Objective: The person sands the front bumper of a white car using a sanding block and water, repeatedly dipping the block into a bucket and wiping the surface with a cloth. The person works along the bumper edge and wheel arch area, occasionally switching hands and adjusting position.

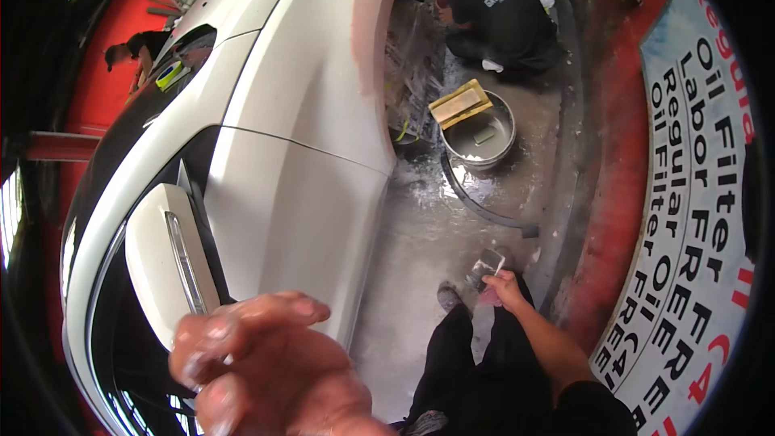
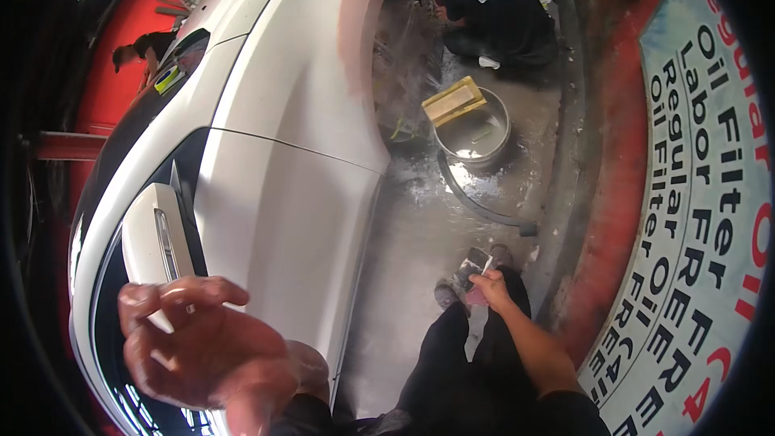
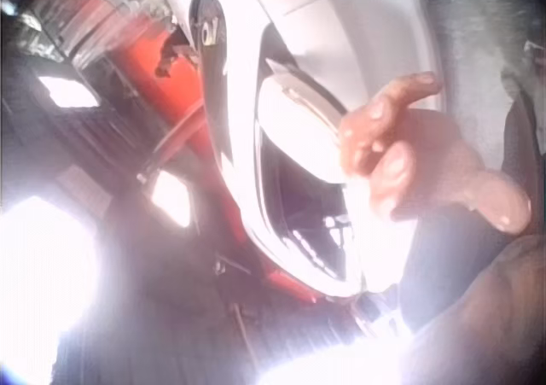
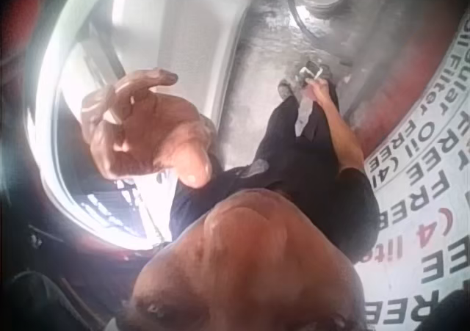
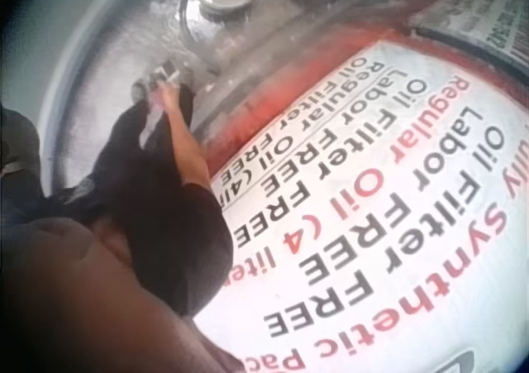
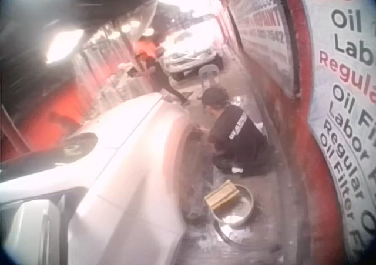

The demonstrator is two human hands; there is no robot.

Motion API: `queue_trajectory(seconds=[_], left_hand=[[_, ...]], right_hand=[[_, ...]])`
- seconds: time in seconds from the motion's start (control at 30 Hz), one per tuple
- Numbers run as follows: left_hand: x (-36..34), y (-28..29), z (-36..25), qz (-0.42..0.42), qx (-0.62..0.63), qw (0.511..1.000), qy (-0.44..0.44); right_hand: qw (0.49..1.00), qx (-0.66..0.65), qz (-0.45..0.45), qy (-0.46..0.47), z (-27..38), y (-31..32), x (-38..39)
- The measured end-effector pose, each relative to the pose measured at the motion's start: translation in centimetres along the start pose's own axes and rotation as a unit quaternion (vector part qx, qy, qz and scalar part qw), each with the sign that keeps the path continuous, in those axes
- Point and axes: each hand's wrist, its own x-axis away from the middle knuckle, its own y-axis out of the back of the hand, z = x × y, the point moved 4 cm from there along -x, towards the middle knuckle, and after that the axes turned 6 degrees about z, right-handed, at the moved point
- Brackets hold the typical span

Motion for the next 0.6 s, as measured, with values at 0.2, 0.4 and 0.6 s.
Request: queue_trajectory(seconds=[0.2, 0.4, 0.6], left_hand=[[-5.7, 1.7, -2.0, 0.076, 0.057, 0.971, -0.22], [-3.0, 0.1, -1.9, -0.029, 0.021, 0.998, -0.061], [-1.5, 2.3, -1.5, 0.076, 0.134, 0.987, 0.044]], right_hand=[[1.0, 0.004, 0.016, 0.013, 0.0, -0.2, 0.2], [0.999, 0.041, -0.033, 0.006, 0.2, 3.9, 1.4], [0.999, 0.037, -0.013, 0.01, 3.0, 1.0, 1.9]])
